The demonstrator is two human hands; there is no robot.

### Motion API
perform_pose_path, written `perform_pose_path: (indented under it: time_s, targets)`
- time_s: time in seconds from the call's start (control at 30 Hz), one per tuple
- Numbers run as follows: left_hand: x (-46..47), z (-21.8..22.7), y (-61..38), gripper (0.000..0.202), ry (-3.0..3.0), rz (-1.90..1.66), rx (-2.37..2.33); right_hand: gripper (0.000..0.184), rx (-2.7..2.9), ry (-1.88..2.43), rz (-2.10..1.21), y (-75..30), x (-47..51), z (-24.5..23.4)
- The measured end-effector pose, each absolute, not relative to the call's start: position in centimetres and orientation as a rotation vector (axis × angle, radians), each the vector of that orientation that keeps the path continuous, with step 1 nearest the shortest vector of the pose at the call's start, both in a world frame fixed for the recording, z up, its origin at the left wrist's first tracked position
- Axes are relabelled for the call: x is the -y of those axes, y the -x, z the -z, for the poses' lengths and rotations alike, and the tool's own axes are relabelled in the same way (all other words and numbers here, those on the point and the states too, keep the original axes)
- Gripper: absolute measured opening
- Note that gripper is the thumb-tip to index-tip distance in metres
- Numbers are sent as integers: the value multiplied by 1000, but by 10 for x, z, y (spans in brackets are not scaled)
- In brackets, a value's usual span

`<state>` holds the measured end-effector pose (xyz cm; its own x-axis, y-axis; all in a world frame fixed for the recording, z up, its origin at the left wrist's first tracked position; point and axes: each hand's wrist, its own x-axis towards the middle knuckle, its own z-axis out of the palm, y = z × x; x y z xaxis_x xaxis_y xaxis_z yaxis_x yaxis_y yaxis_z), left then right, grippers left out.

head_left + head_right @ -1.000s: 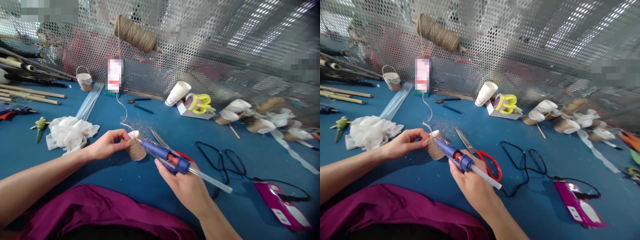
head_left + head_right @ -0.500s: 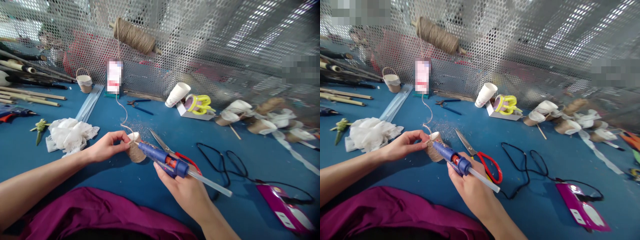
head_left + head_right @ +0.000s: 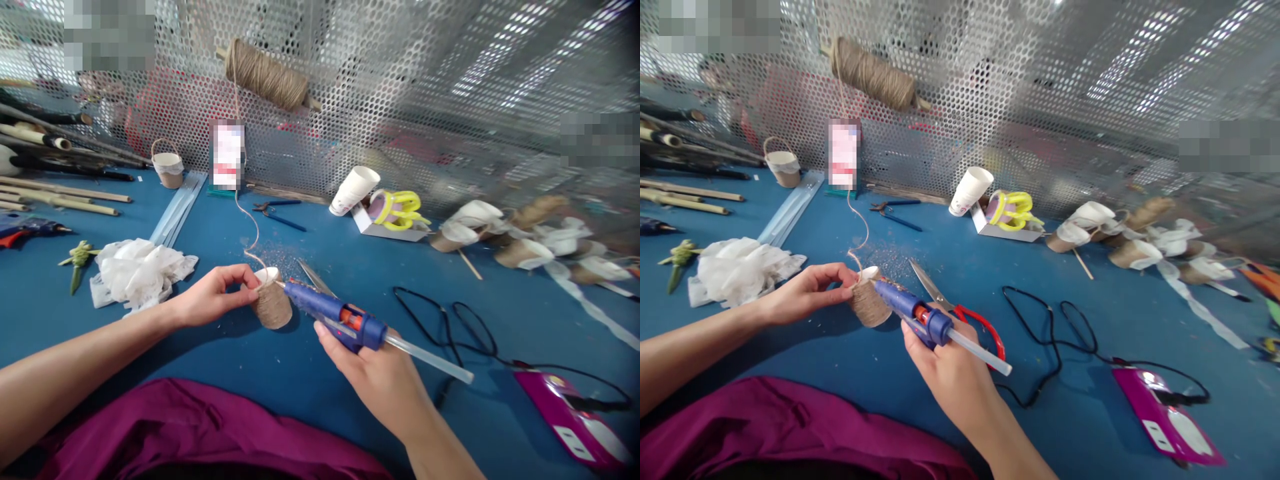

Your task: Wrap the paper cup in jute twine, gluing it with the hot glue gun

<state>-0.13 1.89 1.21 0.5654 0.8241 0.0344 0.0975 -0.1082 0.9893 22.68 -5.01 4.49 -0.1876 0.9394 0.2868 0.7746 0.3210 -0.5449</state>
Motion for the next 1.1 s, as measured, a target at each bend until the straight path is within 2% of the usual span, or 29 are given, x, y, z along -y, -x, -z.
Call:
perform_pose_path:
  time_s: [0.77,1.1]
  targets:
    - [-21,-9,3,15,-1590,-730,-772,8,2081,1424,-333,-221,56,-47]
    - [-25,-12,6,14,-1659,-705,-746,25,2071,1460,-294,-231,48,-46]
